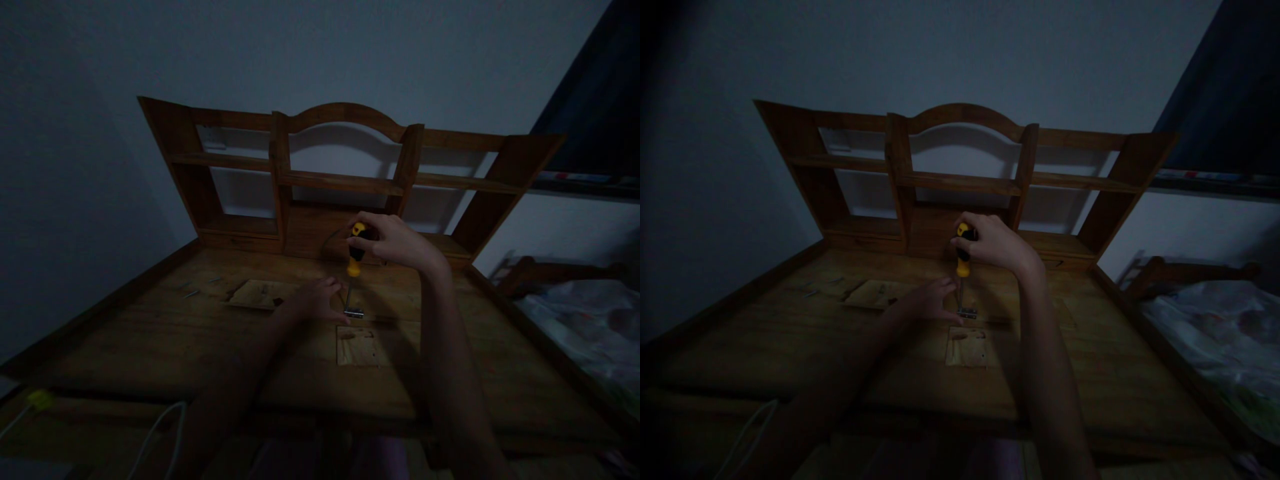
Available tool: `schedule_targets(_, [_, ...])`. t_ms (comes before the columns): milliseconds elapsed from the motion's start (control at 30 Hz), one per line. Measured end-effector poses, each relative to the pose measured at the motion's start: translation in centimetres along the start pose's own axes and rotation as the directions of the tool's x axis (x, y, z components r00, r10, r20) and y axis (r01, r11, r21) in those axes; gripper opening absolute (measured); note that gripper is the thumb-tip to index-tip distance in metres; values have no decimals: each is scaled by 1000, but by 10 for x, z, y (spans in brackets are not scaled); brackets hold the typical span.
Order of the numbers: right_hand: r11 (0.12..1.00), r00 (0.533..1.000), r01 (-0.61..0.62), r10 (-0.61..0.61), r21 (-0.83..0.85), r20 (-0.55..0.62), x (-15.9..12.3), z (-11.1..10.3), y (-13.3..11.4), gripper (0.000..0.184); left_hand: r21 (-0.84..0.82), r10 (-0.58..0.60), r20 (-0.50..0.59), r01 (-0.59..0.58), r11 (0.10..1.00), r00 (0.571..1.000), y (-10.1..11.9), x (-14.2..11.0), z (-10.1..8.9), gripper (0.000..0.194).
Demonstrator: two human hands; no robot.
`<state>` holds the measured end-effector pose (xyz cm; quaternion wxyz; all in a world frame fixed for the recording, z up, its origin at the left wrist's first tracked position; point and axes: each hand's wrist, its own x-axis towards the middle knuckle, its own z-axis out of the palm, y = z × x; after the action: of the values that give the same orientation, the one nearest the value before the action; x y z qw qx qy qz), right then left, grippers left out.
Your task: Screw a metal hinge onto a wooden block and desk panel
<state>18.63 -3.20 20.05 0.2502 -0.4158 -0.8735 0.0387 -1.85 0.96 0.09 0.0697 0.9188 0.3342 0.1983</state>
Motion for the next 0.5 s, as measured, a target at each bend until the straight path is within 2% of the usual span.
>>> schedule_targets(200, [984,993,-100,89,-147,-82,2,7,1,35,7,3,-6,-3,1000,1000,-3,1,3,93])
schedule_targets(267, [991,996,-65,58,-120,-61,2,7,1,36,4,8,-11,-8,1000,1000,-3,1,4,95])
schedule_targets(367, [1000,1000,18,-18,-5,7,1,1,0,26,-10,-2,-16,2,1000,1000,-2,0,2,93])
schedule_targets(500, [994,995,47,-55,97,81,-2,-7,2,27,-17,-10,-14,9,1000,1000,2,-2,-2,91])
